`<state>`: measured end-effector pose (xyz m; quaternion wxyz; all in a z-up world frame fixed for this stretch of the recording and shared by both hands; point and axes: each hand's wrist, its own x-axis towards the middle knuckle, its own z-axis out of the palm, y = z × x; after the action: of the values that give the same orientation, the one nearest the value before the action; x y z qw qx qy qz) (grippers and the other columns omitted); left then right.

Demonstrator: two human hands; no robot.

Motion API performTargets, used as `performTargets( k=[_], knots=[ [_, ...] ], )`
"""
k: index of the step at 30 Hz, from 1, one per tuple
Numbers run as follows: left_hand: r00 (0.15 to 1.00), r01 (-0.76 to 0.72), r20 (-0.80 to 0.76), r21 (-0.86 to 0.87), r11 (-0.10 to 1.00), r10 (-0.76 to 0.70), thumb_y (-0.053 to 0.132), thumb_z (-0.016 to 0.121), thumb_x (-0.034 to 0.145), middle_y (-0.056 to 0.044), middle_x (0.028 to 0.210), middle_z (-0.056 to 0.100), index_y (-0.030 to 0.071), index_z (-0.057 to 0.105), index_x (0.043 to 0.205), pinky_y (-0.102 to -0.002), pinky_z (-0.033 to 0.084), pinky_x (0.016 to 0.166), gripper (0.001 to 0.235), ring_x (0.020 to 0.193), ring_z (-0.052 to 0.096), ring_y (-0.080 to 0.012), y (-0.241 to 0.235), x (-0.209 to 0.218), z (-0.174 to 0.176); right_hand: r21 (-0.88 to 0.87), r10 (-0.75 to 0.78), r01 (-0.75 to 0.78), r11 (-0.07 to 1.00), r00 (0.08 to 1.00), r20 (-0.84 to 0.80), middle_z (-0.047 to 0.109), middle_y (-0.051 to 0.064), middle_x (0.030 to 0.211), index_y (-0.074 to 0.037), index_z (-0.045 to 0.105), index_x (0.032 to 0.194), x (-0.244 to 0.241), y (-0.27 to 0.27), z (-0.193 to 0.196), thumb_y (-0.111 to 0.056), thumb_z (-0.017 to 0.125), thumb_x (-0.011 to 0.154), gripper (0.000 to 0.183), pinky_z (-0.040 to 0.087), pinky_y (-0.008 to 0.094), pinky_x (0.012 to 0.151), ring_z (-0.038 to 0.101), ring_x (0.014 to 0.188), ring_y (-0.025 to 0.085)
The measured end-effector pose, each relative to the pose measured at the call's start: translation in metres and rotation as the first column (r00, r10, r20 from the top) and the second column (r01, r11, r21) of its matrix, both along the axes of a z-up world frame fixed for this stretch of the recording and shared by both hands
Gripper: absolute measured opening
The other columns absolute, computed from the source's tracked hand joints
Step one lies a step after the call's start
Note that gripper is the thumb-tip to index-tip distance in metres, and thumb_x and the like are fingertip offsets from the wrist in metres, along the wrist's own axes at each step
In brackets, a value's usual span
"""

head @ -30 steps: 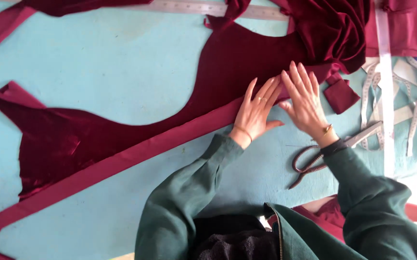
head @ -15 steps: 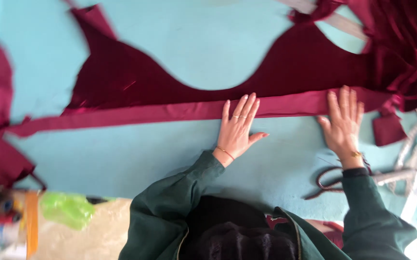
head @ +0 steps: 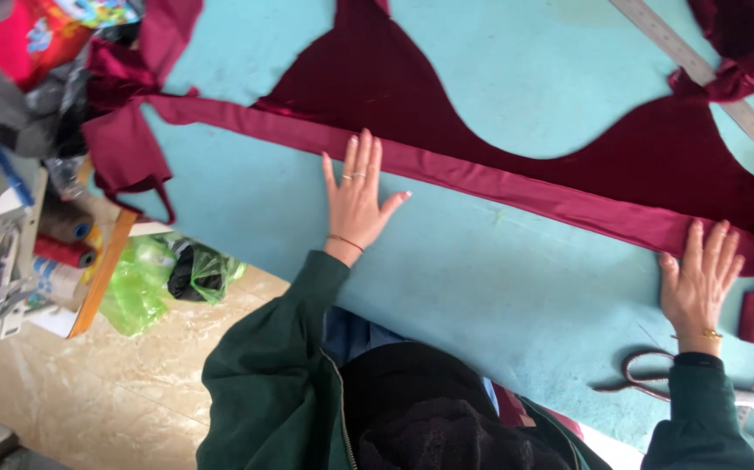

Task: Marking and cutting fabric pieces on a cutting table using a ruler and scissors

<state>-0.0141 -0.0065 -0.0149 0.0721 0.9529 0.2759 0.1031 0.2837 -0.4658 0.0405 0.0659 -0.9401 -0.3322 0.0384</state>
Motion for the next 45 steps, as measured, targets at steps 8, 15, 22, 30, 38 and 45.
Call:
performTargets(
  k=[8, 15, 22, 30, 38, 45],
  knots=[
    [0.991, -0.102, -0.089, 0.032, 0.994, 0.104, 0.074, 0.042, 0.104, -0.008, 0.173, 0.014, 0.009, 0.022, 0.167, -0.068, 0.008, 0.125, 0.092, 0.160, 0.013, -0.0259, 0.094, -0.069, 0.003, 0.077, -0.071, 0.065, 0.995, 0.995, 0.069, 0.007, 0.030, 0.169, 0.008, 0.025, 0.168, -0.050, 0.048, 0.002, -0.056, 0.020, 0.112, 0.085, 0.008, 0.072, 0.121, 0.003, 0.154, 0.049],
    [0.995, -0.059, -0.080, 0.020, 0.998, 0.060, 0.071, 0.042, 0.106, -0.008, 0.173, 0.017, 0.010, 0.022, 0.167, -0.068, 0.006, 0.124, 0.089, 0.160, 0.014, -0.0262, 0.151, -0.106, 0.006, 0.109, 0.079, -0.076, 0.991, 0.997, -0.020, 0.003, 0.025, 0.171, -0.005, 0.022, 0.168, -0.112, 0.138, -0.003, -0.042, 0.029, 0.111, 0.068, 0.003, 0.068, 0.125, -0.001, 0.158, 0.044],
    [0.999, -0.028, -0.037, 0.067, 0.997, 0.031, 0.064, 0.048, 0.107, -0.009, 0.172, 0.022, 0.009, 0.032, 0.166, -0.074, 0.007, 0.119, 0.081, 0.158, 0.017, -0.0296, 0.197, -0.142, 0.006, 0.112, 0.095, -0.093, 0.989, 0.995, -0.008, 0.013, 0.025, 0.172, -0.007, 0.032, 0.165, -0.142, 0.180, -0.006, -0.060, 0.018, 0.109, 0.078, 0.010, 0.068, 0.123, 0.007, 0.158, 0.044],
    [0.998, -0.037, -0.054, 0.010, 0.999, 0.037, 0.066, 0.041, 0.105, -0.014, 0.172, 0.019, 0.010, 0.029, 0.166, -0.076, 0.006, 0.117, 0.084, 0.158, 0.014, -0.0358, 0.176, -0.130, 0.019, 0.058, 0.025, -0.029, 0.998, 0.997, 0.068, 0.019, 0.032, 0.168, -0.005, 0.032, 0.165, -0.140, 0.157, -0.018, -0.043, 0.034, 0.110, 0.067, 0.017, 0.069, 0.119, 0.015, 0.154, 0.052],
    [0.959, 0.237, 0.121, 0.146, 0.960, -0.256, 0.059, 0.053, 0.104, -0.025, 0.162, 0.046, 0.004, 0.050, 0.159, -0.084, 0.017, 0.104, 0.078, 0.149, 0.037, -0.0463, 0.128, -0.094, 0.010, 0.100, -0.375, 0.366, 0.925, 0.921, 0.102, 0.018, 0.016, 0.173, -0.022, 0.038, 0.164, -0.154, 0.031, -0.018, -0.056, 0.041, 0.106, 0.067, 0.011, 0.061, 0.125, 0.013, 0.158, 0.039],
    [0.984, 0.170, 0.065, -0.073, 0.983, -0.166, 0.046, 0.046, 0.112, -0.026, 0.172, 0.028, -0.008, 0.042, 0.166, -0.085, -0.001, 0.106, 0.077, 0.156, 0.019, -0.0476, 0.118, -0.092, 0.024, 0.269, -0.742, 0.702, 0.660, 0.549, 0.386, 0.057, 0.019, 0.149, -0.008, 0.049, 0.152, -0.121, -0.226, -0.049, -0.015, 0.062, 0.108, 0.046, 0.038, 0.065, 0.099, 0.048, 0.136, 0.045]
  ],
)
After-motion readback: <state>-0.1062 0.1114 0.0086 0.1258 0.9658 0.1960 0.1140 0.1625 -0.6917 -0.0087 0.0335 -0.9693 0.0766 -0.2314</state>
